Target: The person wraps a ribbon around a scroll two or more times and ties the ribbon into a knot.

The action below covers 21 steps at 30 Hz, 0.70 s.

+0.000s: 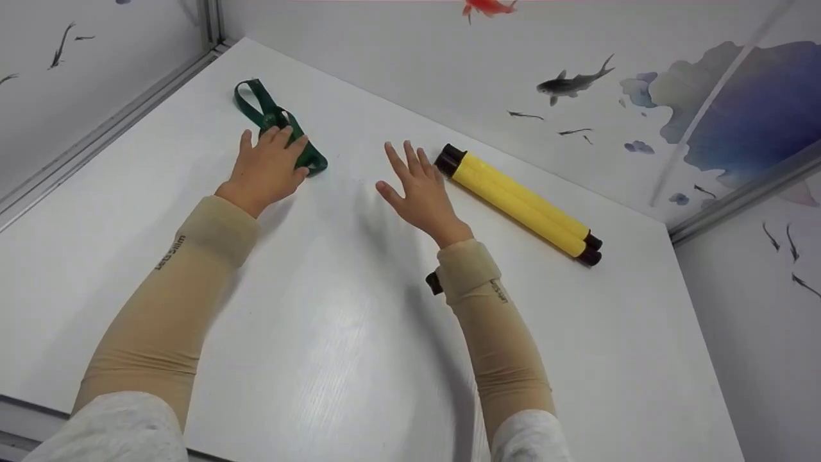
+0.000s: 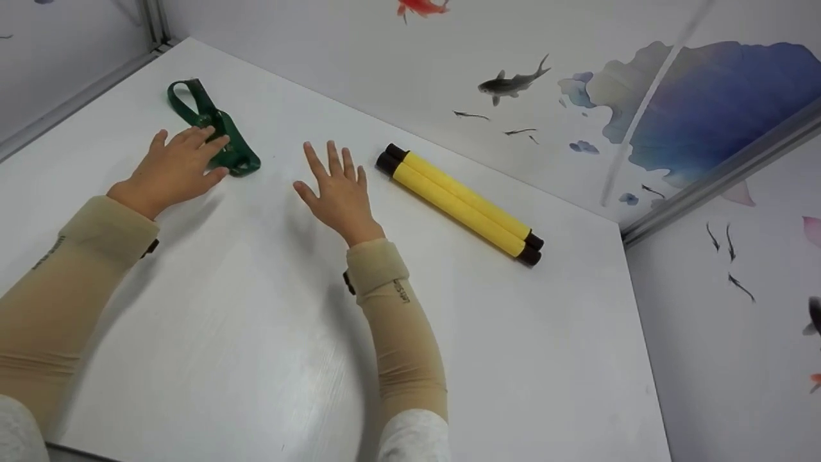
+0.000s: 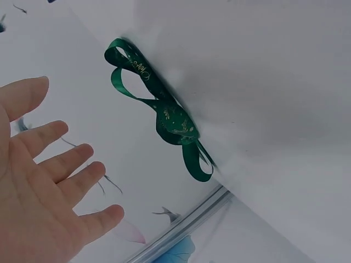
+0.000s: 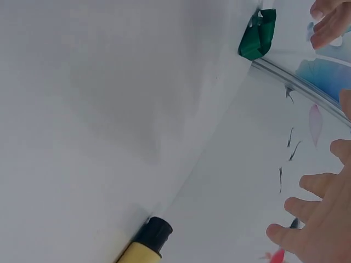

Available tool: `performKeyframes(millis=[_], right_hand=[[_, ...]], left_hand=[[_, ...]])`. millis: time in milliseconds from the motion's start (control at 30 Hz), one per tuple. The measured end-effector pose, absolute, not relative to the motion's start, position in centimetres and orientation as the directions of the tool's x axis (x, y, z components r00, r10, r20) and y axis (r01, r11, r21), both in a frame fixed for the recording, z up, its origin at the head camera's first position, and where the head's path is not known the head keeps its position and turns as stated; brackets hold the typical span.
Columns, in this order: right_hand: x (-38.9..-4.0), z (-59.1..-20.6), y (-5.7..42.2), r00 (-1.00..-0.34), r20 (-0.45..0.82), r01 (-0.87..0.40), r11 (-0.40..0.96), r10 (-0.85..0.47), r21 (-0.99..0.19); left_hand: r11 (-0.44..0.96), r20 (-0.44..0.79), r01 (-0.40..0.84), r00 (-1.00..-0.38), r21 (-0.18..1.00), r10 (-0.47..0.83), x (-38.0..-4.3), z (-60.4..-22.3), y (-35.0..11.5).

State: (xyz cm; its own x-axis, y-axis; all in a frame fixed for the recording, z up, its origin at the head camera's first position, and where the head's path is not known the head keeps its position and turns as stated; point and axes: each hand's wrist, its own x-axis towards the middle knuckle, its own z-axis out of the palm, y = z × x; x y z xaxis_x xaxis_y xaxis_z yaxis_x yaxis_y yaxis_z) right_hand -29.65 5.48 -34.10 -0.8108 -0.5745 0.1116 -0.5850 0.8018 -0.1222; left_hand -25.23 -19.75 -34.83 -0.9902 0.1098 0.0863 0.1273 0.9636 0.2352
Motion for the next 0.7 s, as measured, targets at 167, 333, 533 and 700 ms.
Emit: performKeyframes(millis=[167, 333, 533, 700], right_hand=[[-30.6, -34.8, 2.7, -0.798, 0.087, -0.602, 0.794, -0.596, -0.087], [-31.5, -35.2, 0.2, -0.793, 0.061, -0.609, 0.793, -0.607, -0.030], [-32.6, -35.7, -2.1, -0.789, -0.008, -0.614, 0.789, -0.614, -0.014], [-33.9, -35.8, -3.4, -0.779, -0.088, -0.618, 0.784, -0.621, -0.062]], left_hand=[[0.968, 0.098, 0.125, -0.990, 0.218, 0.106, -25.8, -35.1, -19.3], [0.973, 0.115, 0.146, -0.985, 0.180, 0.127, -26.6, -35.4, -18.7], [0.967, 0.055, 0.167, -0.986, 0.190, 0.160, -27.7, -35.7, -18.0], [0.948, -0.022, 0.183, -0.981, 0.261, 0.195, -28.7, -35.8, -17.5]])
